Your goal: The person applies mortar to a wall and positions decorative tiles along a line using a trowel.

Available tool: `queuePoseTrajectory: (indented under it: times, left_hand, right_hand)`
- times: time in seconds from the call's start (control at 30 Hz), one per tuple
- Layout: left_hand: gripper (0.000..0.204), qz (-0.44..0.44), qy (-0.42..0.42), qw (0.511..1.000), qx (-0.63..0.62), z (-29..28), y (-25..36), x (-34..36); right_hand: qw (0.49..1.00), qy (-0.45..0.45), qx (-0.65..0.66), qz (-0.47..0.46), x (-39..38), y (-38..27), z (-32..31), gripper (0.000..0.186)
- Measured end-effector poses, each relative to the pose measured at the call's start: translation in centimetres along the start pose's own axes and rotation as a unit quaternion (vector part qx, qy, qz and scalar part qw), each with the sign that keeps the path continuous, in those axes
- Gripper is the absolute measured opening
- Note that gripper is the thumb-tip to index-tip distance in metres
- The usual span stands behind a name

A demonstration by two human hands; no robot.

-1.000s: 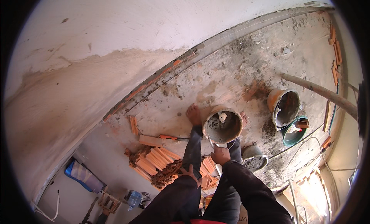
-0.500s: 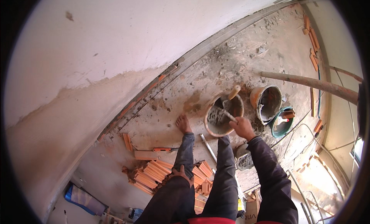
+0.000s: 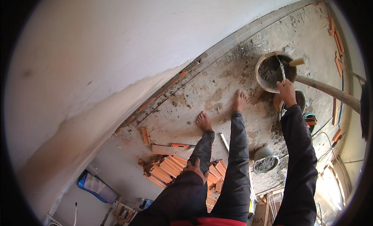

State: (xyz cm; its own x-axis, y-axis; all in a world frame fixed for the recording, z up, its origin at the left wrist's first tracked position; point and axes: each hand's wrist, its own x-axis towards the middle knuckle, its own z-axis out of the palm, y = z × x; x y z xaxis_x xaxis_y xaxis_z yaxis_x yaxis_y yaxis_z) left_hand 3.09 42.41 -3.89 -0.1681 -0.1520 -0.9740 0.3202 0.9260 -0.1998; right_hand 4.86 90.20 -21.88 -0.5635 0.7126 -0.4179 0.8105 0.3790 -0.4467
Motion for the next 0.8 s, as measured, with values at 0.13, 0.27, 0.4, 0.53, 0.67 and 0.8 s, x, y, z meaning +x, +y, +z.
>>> queuePoseTrajectory:
  times: [0.13,0.27,0.4,0.53,0.67,0.8]
  left_hand:
    - [0.084,-0.011,0.004,1.0,-0.021,-0.4,1.9,-0.4]
    - [0.081,0.005,0.053,0.999,-0.01,-0.3,3.4,-0.5]
    - [0.07,0.1,0.227,0.969,0.011,0.1,4.7,0.2]
    - [0.057,0.222,0.298,0.916,-0.149,-2.0,7.8,3.6]
    - [0.056,0.321,0.299,0.849,-0.296,-2.2,13.5,10.0]
    - [0.06,0.38,0.232,0.787,-0.427,-3.9,20.6,15.7]
  right_hand:
    - [1.0,-0.001,0.012,0.022,1.8,-0.6,1.9,0.029]
    - [0.996,-0.051,-0.026,-0.075,1.0,-1.2,4.0,0.041]
    - [0.979,-0.087,-0.098,-0.155,4.3,-1.0,2.1,0.046]
    - [0.921,0.078,-0.271,-0.269,10.7,-1.2,-3.8,0.041]
    - [0.834,0.1,-0.453,-0.299,16.0,-0.1,-7.1,0.032]
    - [0.801,-0.07,-0.573,-0.157,17.5,-0.6,-6.6,0.029]
